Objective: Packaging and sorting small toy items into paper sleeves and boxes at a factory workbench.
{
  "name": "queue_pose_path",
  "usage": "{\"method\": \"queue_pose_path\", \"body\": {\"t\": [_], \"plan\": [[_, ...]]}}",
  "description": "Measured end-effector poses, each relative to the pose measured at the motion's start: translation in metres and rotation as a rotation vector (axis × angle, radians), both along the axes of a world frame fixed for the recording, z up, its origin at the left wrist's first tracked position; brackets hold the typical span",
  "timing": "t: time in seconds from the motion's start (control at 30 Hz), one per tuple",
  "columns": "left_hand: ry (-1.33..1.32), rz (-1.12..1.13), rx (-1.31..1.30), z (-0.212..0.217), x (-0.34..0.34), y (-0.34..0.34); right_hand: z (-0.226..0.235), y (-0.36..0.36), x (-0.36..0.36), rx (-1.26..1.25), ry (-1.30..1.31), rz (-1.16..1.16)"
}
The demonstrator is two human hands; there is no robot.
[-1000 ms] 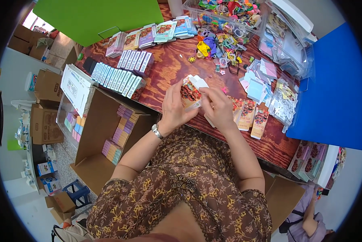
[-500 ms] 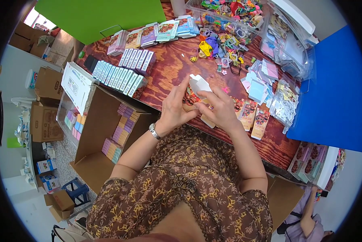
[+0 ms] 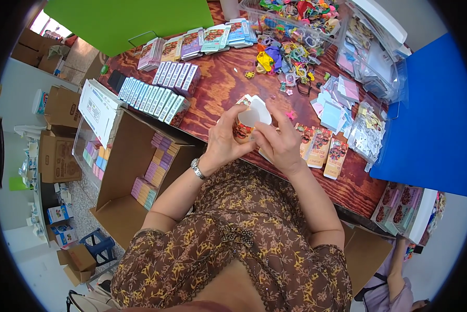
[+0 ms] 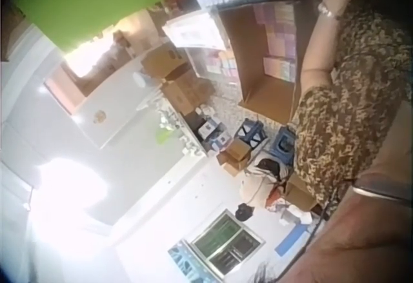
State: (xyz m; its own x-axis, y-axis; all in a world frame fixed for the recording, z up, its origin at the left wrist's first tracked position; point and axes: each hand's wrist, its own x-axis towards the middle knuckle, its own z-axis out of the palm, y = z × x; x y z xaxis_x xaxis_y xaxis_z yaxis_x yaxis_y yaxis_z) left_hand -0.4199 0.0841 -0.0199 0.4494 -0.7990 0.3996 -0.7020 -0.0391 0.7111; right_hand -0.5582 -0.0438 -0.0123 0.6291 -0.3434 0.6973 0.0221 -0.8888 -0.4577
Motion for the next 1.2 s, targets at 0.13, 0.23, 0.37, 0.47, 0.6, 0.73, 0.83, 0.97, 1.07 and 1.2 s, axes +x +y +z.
{"method": "queue_pose_path", "body": {"t": [0.13, 0.23, 0.37, 0.47, 0.6, 0.73, 0.83, 0.97, 1.07, 1.2], "plan": [[-0.042, -0.034, -0.034, -0.003, -0.003, 0.002, -0.001, -0.005, -0.006, 0.205, 0.111, 0.114], [-0.086, -0.03, -0.004, -0.001, -0.002, 0.002, 0.013, 0.008, 0.002, 0.97, -0.224, 0.079], [-0.198, -0.006, 0.064, 0.003, -0.005, 0.003, -0.009, -0.007, -0.002, 1.169, -0.04, 0.075], [-0.264, 0.011, 0.078, 0.003, -0.004, 0.003, -0.003, 0.005, 0.001, 1.103, 0.059, 0.15], [-0.247, 0.058, -0.057, -0.003, -0.007, 0.0, 0.0, 0.008, 0.003, 1.028, 0.098, 0.173], [-0.273, 0.086, -0.018, -0.003, -0.008, 0.001, -0.002, 0.007, 0.005, 0.998, 0.051, 0.117], [-0.38, 0.089, 0.001, -0.006, -0.007, 0.001, 0.0, 0.007, 0.004, 0.865, 0.136, 0.049], [-0.459, 0.12, 0.069, -0.006, -0.012, 0.002, 0.002, 0.012, 0.0, 0.589, 0.172, 0.019], [-0.457, 0.118, 0.096, -0.008, -0.015, 0.003, 0.0, 0.02, -0.007, 0.773, 0.215, 0.029], [-0.464, 0.093, 0.174, -0.002, -0.02, 0.004, -0.01, 0.028, -0.007, 0.776, 0.142, 0.051]]}}
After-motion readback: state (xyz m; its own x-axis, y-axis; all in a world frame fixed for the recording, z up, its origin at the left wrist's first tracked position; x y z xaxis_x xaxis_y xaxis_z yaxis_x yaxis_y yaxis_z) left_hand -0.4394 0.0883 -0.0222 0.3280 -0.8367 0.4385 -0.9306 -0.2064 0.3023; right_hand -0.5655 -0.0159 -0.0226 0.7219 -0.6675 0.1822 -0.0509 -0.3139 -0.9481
